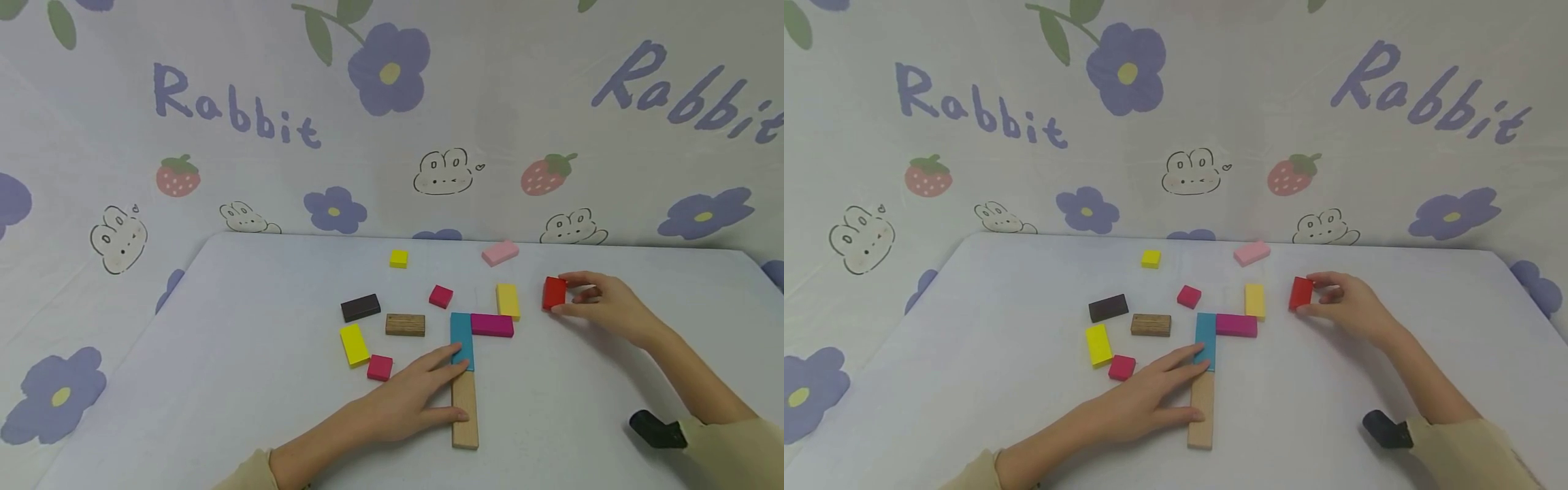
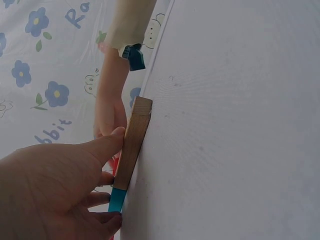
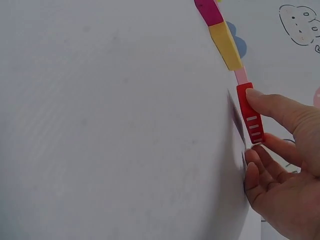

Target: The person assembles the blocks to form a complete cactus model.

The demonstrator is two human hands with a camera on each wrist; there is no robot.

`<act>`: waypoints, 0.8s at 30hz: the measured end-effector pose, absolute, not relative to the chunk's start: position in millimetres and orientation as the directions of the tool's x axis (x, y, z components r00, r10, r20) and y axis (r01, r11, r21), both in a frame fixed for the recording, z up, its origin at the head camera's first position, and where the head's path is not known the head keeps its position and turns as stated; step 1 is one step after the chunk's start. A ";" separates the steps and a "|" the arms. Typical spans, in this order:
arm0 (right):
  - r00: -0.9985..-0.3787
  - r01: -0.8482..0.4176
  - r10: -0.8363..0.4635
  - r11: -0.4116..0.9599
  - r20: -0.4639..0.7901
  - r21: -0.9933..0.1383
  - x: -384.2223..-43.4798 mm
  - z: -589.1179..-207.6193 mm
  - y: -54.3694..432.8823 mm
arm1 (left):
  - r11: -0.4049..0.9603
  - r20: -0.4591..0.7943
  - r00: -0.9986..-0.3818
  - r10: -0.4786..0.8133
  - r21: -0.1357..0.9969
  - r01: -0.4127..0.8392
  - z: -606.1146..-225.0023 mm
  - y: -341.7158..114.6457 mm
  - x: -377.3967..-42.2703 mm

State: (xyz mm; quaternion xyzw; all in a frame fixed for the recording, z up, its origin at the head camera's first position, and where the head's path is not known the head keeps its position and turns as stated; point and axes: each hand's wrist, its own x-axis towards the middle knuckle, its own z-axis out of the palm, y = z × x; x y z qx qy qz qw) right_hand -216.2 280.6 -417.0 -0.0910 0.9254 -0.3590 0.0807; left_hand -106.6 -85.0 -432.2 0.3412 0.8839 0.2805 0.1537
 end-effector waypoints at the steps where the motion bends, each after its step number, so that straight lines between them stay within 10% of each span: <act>1: -0.970 -0.112 -0.229 0.724 -0.084 -0.681 -218.5 -416.8 278.8 | 0.609 -0.081 -0.720 0.690 0.602 0.516 -432.2 -85.0 -106.5; 24: -0.962 -0.129 -0.260 0.695 -0.080 -0.707 -254.1 -414.4 248.3 | 0.611 -0.084 -0.720 0.689 0.601 0.515 -431.4 -85.1 -106.7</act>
